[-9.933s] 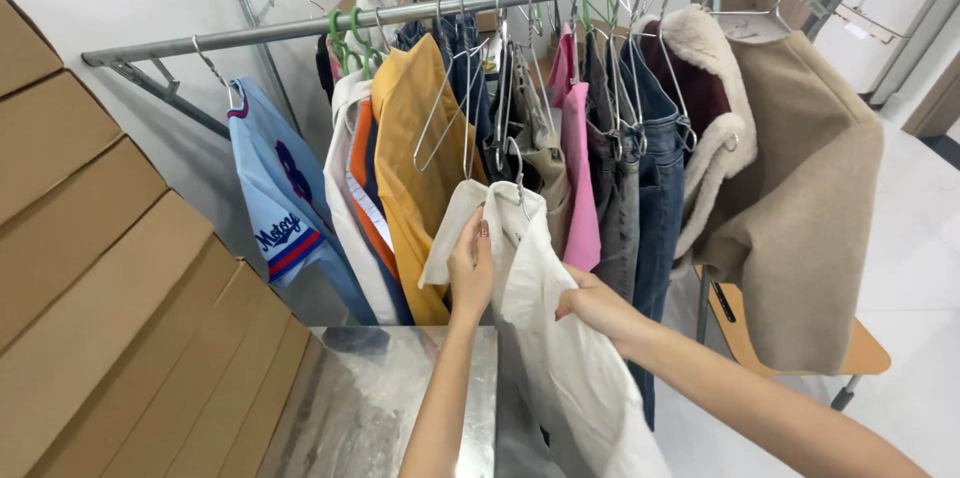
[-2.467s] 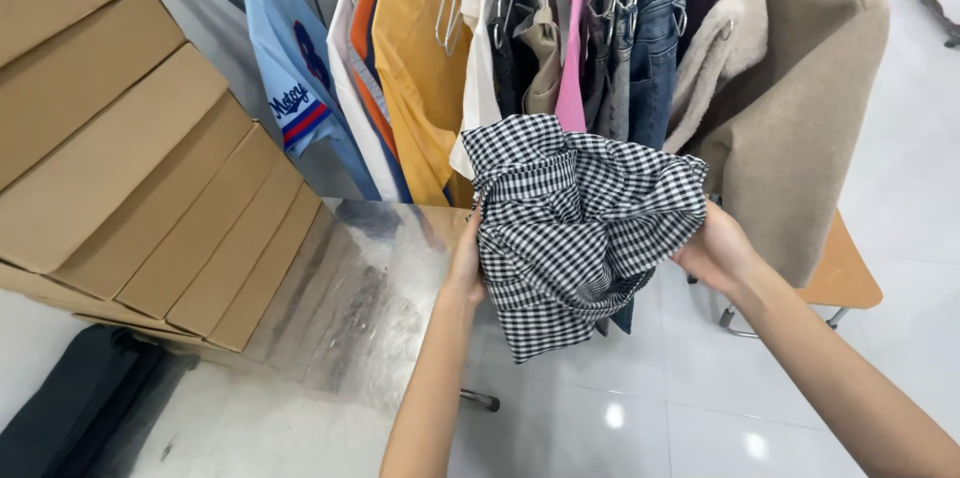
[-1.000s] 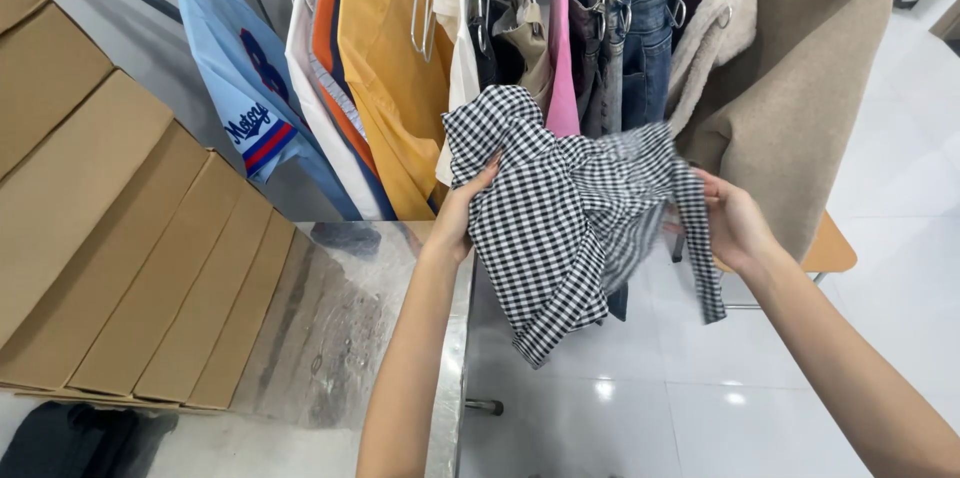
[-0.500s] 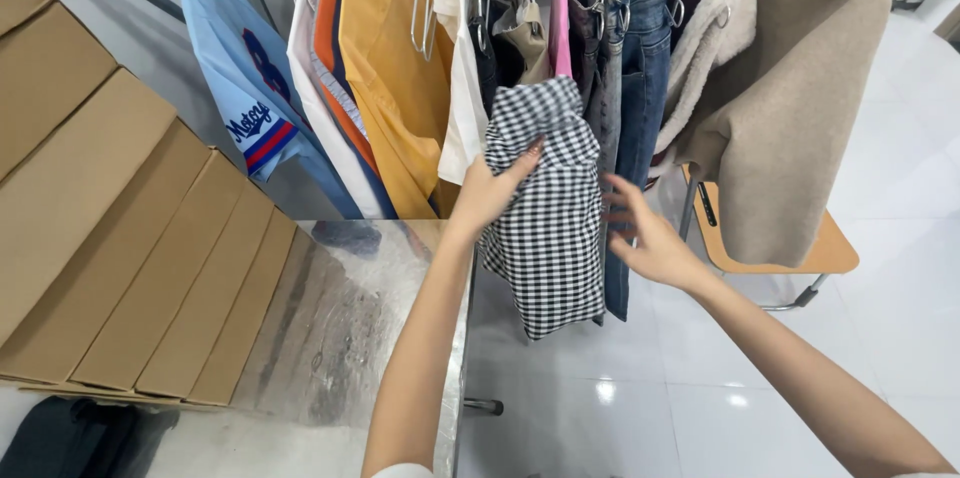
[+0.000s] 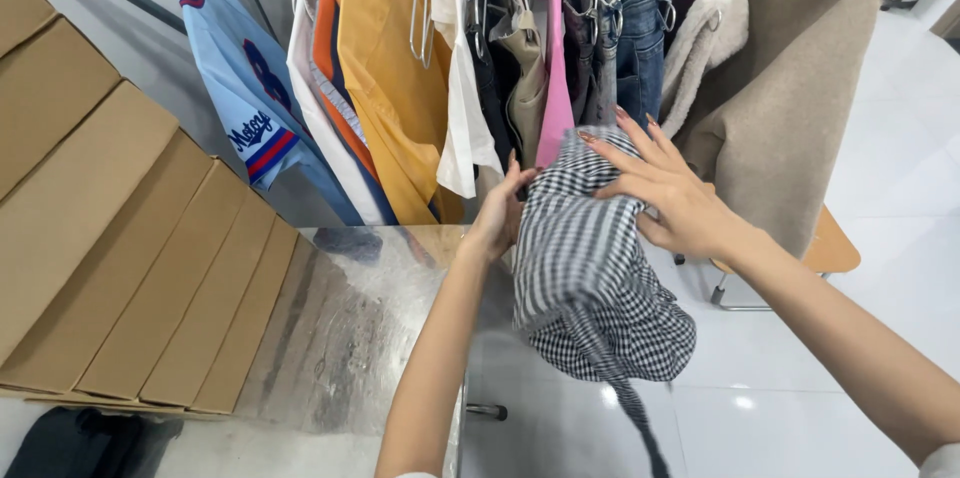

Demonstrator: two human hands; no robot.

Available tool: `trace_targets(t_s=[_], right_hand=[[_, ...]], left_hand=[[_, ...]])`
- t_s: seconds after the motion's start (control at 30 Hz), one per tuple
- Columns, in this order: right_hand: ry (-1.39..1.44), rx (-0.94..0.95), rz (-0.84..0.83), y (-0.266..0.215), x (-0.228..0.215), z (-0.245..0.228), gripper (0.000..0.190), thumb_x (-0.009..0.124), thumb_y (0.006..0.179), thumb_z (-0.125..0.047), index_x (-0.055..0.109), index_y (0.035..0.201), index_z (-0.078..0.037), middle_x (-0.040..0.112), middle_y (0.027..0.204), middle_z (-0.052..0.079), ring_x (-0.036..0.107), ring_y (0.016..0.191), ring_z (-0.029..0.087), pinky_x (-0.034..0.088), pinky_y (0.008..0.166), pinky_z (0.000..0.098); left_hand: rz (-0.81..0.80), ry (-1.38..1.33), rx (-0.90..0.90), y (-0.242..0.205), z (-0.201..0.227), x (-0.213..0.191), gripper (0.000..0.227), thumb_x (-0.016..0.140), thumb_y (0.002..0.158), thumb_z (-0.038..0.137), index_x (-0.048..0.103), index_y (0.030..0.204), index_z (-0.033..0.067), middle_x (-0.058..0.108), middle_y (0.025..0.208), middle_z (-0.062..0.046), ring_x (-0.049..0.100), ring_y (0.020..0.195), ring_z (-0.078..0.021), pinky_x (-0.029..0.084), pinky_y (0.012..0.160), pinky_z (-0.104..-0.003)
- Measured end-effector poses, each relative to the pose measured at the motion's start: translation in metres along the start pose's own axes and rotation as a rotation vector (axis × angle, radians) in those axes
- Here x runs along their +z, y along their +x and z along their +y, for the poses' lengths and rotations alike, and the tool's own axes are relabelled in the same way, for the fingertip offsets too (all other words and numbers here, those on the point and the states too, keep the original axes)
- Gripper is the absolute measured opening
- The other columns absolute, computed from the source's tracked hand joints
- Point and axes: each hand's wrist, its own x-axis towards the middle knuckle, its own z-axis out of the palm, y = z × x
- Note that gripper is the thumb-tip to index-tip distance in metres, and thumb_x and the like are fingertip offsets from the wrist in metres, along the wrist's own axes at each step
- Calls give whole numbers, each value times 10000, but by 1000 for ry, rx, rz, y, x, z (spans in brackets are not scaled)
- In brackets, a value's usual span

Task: Hanging various items of clothing on a metal rack using hangers

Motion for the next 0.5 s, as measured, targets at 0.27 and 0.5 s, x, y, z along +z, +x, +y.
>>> trace_targets(t_s=[0.27, 0.5], right_hand=[[700, 634, -1, -15, -7, 46, 205, 638, 1104, -229, 743, 1174, -67, 765, 1042, 102, 712, 952, 244, 561, 868, 426], [1043, 1051, -111, -46, 46, 112, 613, 574, 1088, -310, 477, 1628, -39, 608, 1517, 253, 652, 1231, 410, 517, 1013, 534]], left_hand=[[-213, 500, 458, -90, 34, 28, 1240, 800, 817, 544, 61, 1776, 276, 235, 1749, -283, 241, 1586, -520, 245, 1250, -660], [11, 1290, 1079, -84, 16, 50, 1309, 995, 697, 89, 266, 1764, 297, 20, 1858, -187, -16, 1674, -542, 53, 1305, -718]])
